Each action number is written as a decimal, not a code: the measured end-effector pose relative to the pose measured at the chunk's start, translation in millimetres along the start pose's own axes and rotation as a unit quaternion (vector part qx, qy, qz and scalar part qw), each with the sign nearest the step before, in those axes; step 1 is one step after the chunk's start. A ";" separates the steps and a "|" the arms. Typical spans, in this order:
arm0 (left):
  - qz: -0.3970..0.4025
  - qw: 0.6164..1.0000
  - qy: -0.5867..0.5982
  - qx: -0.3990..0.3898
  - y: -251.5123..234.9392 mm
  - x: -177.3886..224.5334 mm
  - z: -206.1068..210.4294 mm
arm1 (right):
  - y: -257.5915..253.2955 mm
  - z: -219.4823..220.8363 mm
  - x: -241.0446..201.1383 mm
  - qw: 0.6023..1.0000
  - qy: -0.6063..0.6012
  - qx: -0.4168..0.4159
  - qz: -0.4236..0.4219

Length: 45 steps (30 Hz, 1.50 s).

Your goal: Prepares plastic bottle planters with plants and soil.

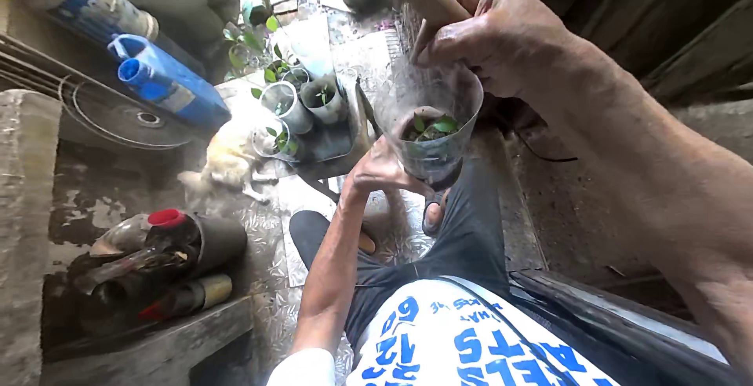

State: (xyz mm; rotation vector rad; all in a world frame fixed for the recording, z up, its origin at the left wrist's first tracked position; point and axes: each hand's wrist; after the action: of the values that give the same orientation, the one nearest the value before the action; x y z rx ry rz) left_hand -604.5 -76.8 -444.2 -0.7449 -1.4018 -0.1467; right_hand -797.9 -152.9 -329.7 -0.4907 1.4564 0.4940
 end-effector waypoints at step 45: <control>0.072 0.778 -0.108 0.614 -74.6 41.2 -39.6 | 112.3 70.6 127.9 0.976 0.096 0.196 0.009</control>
State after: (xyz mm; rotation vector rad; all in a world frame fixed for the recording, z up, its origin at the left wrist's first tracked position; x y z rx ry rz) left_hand -601.4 -142.3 -377.0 0.2615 -1.3021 0.9435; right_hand -800.8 -18.1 -455.3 -0.2134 1.6963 0.1651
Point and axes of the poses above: each hand's wrist, its own y-axis away from the middle knuckle, its own z-axis out of the palm, x = y × z, and after that the axes turned 4 degrees about z, right-handed
